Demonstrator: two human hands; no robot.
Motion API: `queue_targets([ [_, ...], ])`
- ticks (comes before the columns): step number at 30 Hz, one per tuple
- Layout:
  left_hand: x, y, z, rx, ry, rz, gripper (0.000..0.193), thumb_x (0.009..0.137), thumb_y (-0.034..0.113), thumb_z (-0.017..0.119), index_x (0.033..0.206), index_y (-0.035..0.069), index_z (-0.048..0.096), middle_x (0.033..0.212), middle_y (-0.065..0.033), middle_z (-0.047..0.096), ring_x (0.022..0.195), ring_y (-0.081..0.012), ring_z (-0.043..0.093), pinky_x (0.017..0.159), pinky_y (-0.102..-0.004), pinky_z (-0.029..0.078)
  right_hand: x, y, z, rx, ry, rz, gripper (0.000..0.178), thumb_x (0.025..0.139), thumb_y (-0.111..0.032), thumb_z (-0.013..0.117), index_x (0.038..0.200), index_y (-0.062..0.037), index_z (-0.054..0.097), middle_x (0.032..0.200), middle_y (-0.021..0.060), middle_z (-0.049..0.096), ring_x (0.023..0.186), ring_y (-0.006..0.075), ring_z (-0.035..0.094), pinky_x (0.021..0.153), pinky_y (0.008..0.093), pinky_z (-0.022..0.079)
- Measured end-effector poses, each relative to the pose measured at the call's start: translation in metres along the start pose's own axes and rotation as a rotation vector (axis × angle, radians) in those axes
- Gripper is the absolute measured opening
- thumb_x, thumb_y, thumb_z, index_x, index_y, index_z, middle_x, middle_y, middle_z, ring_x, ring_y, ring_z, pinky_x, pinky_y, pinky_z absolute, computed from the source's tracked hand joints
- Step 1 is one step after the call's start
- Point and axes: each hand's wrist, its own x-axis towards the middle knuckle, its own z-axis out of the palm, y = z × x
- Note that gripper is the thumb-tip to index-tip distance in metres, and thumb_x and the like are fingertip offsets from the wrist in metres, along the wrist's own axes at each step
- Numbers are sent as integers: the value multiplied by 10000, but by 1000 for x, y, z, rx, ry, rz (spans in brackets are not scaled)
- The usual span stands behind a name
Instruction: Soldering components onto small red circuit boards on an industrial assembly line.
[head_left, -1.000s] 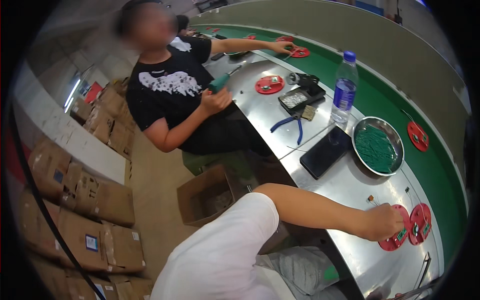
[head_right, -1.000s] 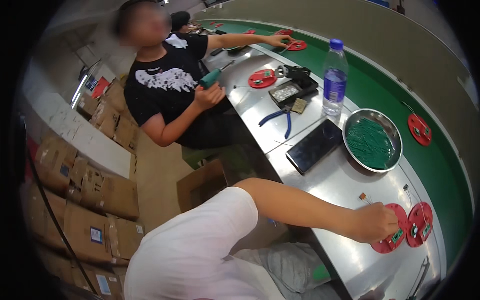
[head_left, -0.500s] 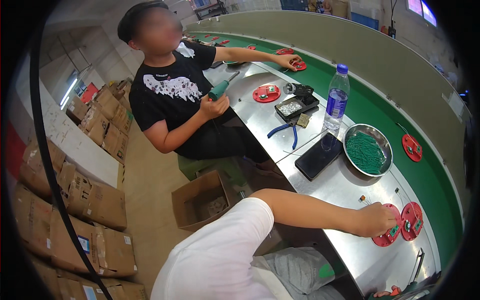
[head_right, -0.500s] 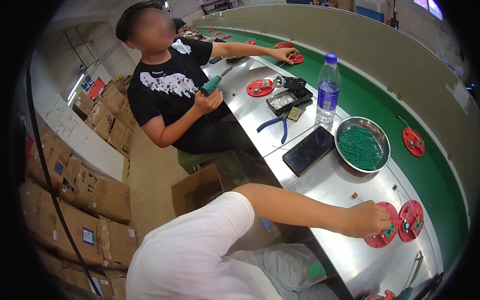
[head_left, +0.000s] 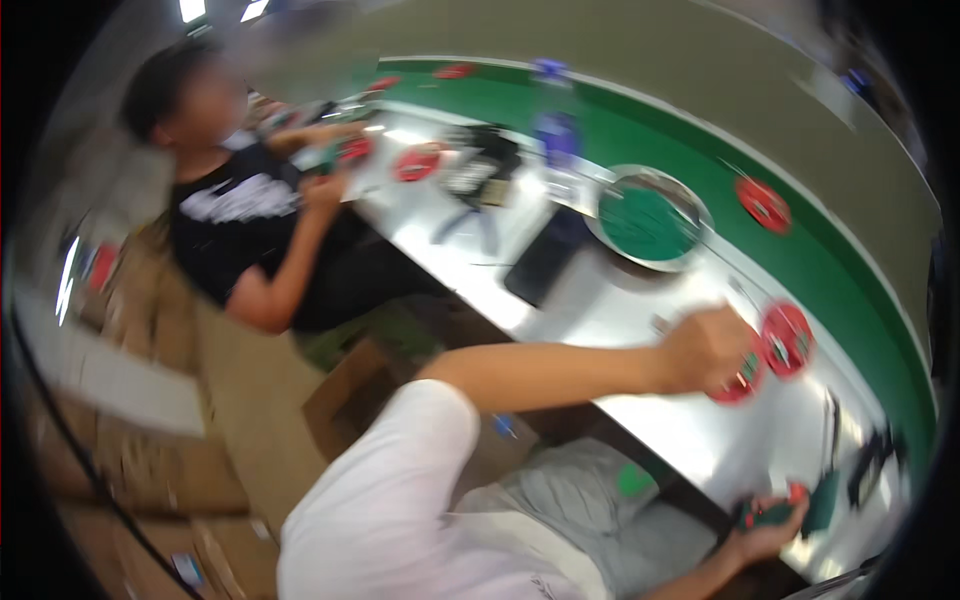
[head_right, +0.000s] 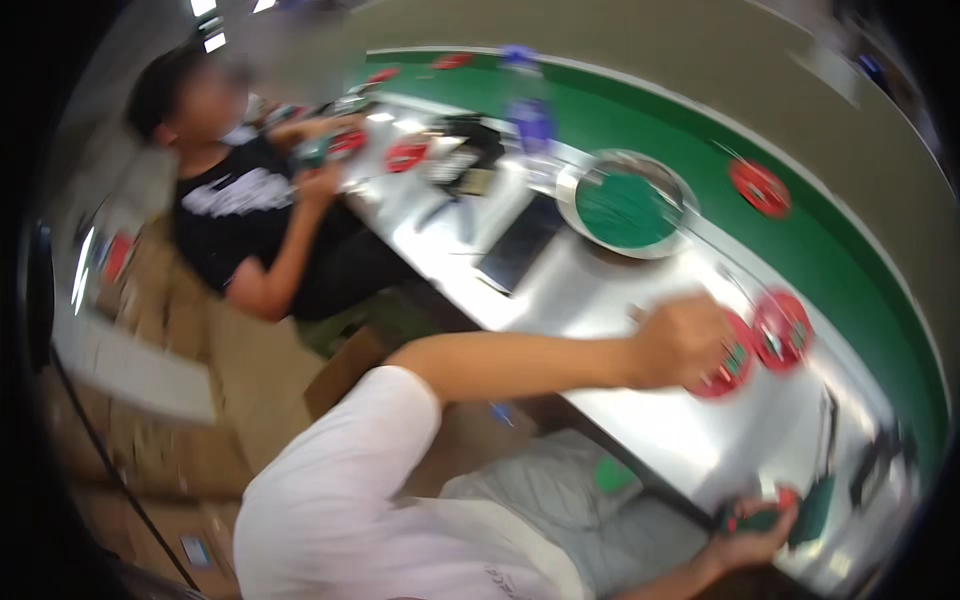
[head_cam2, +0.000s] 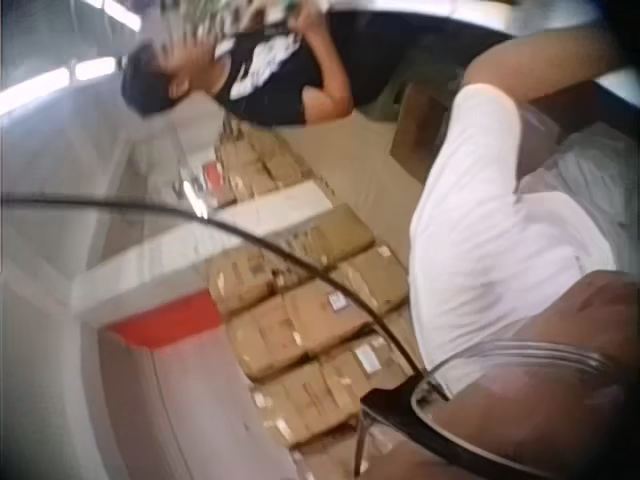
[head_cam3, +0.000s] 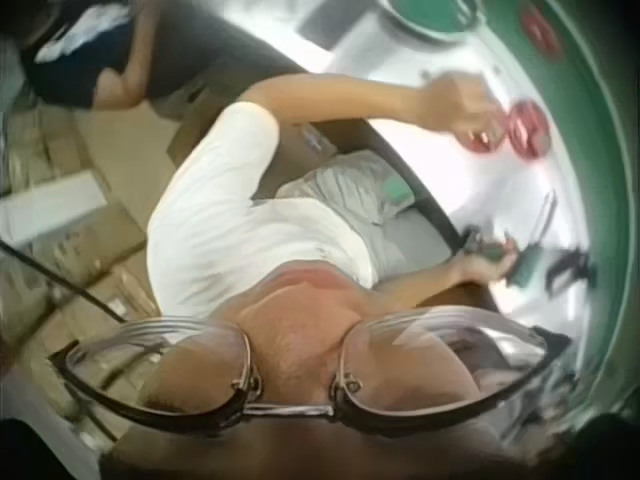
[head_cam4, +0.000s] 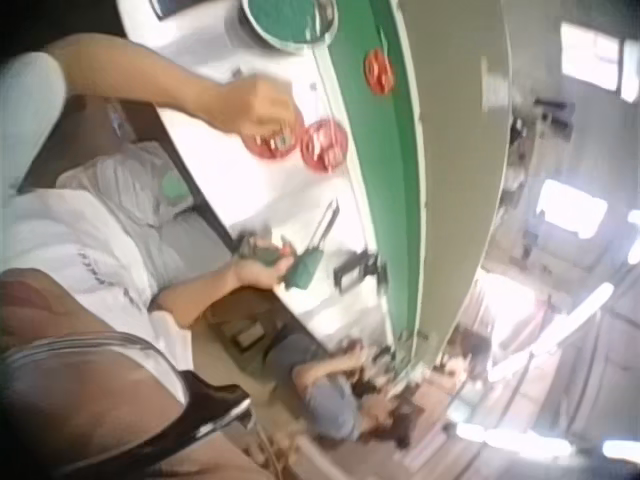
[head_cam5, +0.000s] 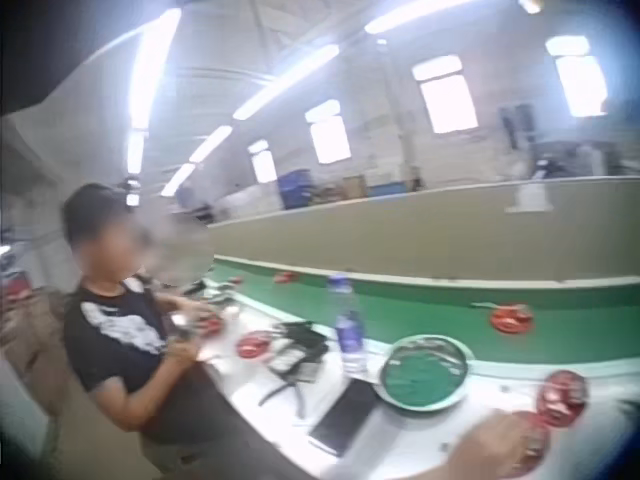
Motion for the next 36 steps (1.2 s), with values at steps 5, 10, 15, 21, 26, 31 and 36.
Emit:
queue_targets([
  [5, 5, 0, -13, -14, -305, -166, 613, 710, 291, 781, 1240, 45, 593, 1202, -160, 628, 1073, -380, 564, 1003, -500, 376, 2, 11, 13, 140, -81, -93, 327, 1009, -289, 487, 1026, 22, 587, 557, 80, 534, 422, 162, 484, 398, 302, 408],
  [10, 25, 1, -19, -195, -338, -8, 436, 606, 220, 825, 979, 44, 683, 972, -108, 665, 910, -310, 595, 813, -407, 475, -1, 0, 2, 183, -38, -262, 311, 993, -222, 461, 1105, 62, 523, 1031, 190, 579, 492, 174, 547, 419, 323, 472],
  [15, 87, -52, -6, 149, -316, -237, 375, 716, 200, 748, 1055, 44, 706, 993, -161, 690, 953, -349, 599, 877, -451, 458, 3, -2, 6, 182, 65, -252, 314, 999, -256, 445, 1078, 36, 529, 920, 152, 581, 486, 152, 507, 431, 301, 448],
  [21, 152, -164, 66, 748, -459, -221, 286, 792, 222, 654, 986, 31, 740, 1103, -169, 678, 1070, -369, 594, 923, -485, 470, 7, 0, 2, 154, 55, -343, 321, 997, -250, 454, 1100, 47, 519, 967, 167, 579, 501, 158, 543, 418, 310, 473],
  [26, 157, -222, 149, 470, -433, -275, 580, 786, 487, 721, 1179, 65, 667, 1248, -178, 646, 1183, -392, 571, 985, -531, 453, 9, 1, 7, 252, 72, -313, 299, 989, -203, 446, 1099, 67, 512, 951, 190, 583, 485, 178, 557, 402, 304, 475],
  [31, 151, -221, 178, 336, -522, -495, 441, 728, 412, 769, 964, 42, 727, 1047, -220, 707, 1019, -400, 668, 893, -514, 524, 10, 0, 16, 254, 123, -199, 367, 1008, -316, 423, 986, 25, 556, 601, 79, 507, 474, 166, 484, 442, 290, 417],
  [36, 153, -150, 150, 4, -469, -451, 406, 689, 272, 764, 980, -7, 718, 943, -225, 713, 895, -363, 697, 824, -410, 554, 7, -4, 11, 217, 88, -210, 392, 1011, -356, 423, 977, 8, 563, 567, 65, 493, 492, 160, 478, 468, 280, 414],
])
